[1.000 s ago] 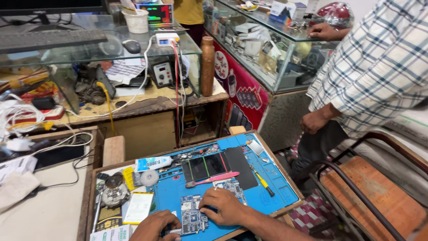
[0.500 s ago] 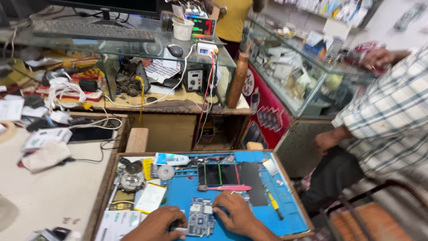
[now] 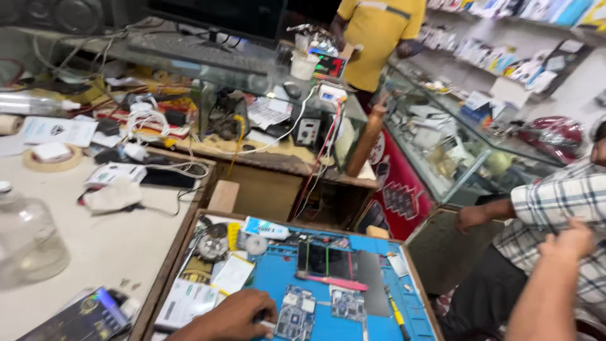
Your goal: The person handles a small circuit board on a blue work mat, repeatedly picking it up, turning it over, and pointing at specific components. The person also briefly handles a second circuit board and a small metal piece.
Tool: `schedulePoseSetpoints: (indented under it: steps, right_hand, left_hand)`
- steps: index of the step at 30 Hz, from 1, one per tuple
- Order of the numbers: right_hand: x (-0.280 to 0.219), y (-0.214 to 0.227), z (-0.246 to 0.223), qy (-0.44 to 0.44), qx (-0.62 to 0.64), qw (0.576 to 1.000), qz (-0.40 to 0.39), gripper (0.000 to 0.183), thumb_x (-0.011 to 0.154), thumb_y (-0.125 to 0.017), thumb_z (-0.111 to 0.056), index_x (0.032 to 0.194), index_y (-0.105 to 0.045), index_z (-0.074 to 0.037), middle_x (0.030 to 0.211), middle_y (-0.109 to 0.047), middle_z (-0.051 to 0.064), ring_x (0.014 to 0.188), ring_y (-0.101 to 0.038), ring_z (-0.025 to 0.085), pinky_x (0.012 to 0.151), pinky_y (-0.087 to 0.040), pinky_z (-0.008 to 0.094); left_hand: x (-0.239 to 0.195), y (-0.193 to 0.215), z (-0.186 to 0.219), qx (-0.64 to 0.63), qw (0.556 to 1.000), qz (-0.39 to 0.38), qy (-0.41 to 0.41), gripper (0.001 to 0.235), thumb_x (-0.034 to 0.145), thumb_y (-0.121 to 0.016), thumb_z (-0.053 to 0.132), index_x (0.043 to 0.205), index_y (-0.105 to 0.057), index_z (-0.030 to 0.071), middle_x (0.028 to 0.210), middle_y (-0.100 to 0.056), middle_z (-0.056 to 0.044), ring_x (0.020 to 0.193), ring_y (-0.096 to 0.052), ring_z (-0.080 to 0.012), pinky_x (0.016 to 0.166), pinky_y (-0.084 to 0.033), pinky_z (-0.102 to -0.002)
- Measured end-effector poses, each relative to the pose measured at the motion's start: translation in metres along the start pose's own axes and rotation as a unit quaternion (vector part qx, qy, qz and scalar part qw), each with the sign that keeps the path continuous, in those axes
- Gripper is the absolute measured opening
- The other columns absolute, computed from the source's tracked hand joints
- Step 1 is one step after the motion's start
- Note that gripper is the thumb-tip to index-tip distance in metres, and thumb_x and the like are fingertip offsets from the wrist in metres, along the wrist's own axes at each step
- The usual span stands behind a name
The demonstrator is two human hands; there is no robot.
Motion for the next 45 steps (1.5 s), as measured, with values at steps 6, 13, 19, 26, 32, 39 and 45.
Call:
schedulePoseSetpoints:
  steps: [6, 13, 19, 26, 32, 39, 45]
  right_hand:
    - [-0.052, -0.138, 0.042, 0.010, 0.024, 0.967, -0.253, 0.019, 0.104, -0.068, -0.020, 0.122, -0.066, -0.018, 0.118, -0.070, -0.005, 0.109, -0.067, 0.010, 0.087, -0.056, 0.032]
    - [-0.187, -0.285, 0.070, 0.034, 0.116, 0.849, -0.514, 0.024, 0.108, -0.062, 0.003, 0.132, -0.059, 0.004, 0.101, -0.056, -0.003, 0.085, -0.054, 0.004, 0.077, -0.045, 0.017]
    - [-0.210, -0.359, 0.048, -0.006, 0.210, 0.828, -0.520, 0.026, 0.105, -0.062, 0.002, 0.131, -0.062, 0.000, 0.088, -0.056, -0.003, 0.067, -0.046, 0.005, 0.062, -0.035, 0.018]
    - [-0.186, -0.307, 0.049, 0.090, 0.120, 0.843, -0.517, 0.008, 0.108, -0.063, 0.000, 0.114, -0.058, -0.004, 0.099, -0.057, 0.002, 0.078, -0.047, 0.008, 0.072, -0.039, 0.024]
    - [-0.260, -0.333, -0.030, 0.265, 0.024, 0.802, -0.536, 0.008, 0.109, -0.062, -0.004, 0.105, -0.055, -0.005, 0.108, -0.058, 0.005, 0.085, -0.048, 0.011, 0.080, -0.042, 0.028]
    - [-0.406, -0.181, 0.076, 0.311, -0.170, 0.663, -0.659, 0.016, 0.086, -0.078, -0.017, 0.088, -0.064, -0.010, 0.141, -0.060, 0.017, 0.140, -0.050, 0.033, 0.113, -0.044, 0.047]
    - [-0.515, -0.084, 0.149, 0.212, -0.257, 0.667, -0.667, 0.009, 0.082, -0.075, -0.011, 0.088, -0.071, -0.006, 0.125, -0.066, 0.011, 0.119, -0.065, 0.029, 0.102, -0.050, 0.040]
  left_hand:
    - [-0.004, 0.007, 0.007, 0.001, 1.000, 0.019, -0.009, 0.028, 0.078, -0.084, 0.030, 0.098, -0.073, 0.014, 0.092, -0.068, -0.006, 0.091, -0.066, -0.0266, 0.080, -0.051, -0.038]
    - [-0.005, 0.017, 0.026, 0.023, 1.000, -0.010, 0.003, 0.028, 0.081, -0.084, 0.032, 0.098, -0.074, 0.012, 0.089, -0.067, -0.007, 0.091, -0.066, -0.0276, 0.079, -0.051, -0.040]
    - [0.000, 0.018, 0.037, 0.036, 0.999, -0.021, 0.017, 0.028, 0.080, -0.085, 0.030, 0.098, -0.075, 0.011, 0.090, -0.068, -0.008, 0.092, -0.066, -0.0282, 0.080, -0.051, -0.040]
    - [0.007, 0.001, 0.021, -0.008, 1.000, -0.016, 0.022, 0.026, 0.076, -0.085, 0.026, 0.094, -0.074, 0.011, 0.089, -0.070, -0.008, 0.089, -0.067, -0.0287, 0.079, -0.052, -0.039]
    - [0.001, 0.025, 0.035, 0.015, 1.000, 0.000, -0.010, 0.026, 0.075, -0.086, 0.026, 0.094, -0.074, 0.011, 0.088, -0.070, -0.008, 0.088, -0.067, -0.0299, 0.078, -0.051, -0.041]
    - [-0.007, 0.024, 0.028, 0.019, 0.999, 0.013, -0.028, 0.027, 0.075, -0.087, 0.028, 0.093, -0.073, 0.013, 0.089, -0.069, -0.006, 0.091, -0.066, -0.0290, 0.080, -0.049, -0.042]
    - [-0.007, 0.016, 0.027, 0.002, 1.000, 0.002, 0.009, 0.027, 0.076, -0.085, 0.029, 0.093, -0.072, 0.012, 0.090, -0.069, -0.005, 0.089, -0.066, -0.0266, 0.079, -0.050, -0.040]
Point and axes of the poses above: each hand's wrist, its own x-axis towards the middle knuckle, its own y-axis out of the back of the hand, z = x × y, the point moved 10 cm from there along x, towards the middle knuckle
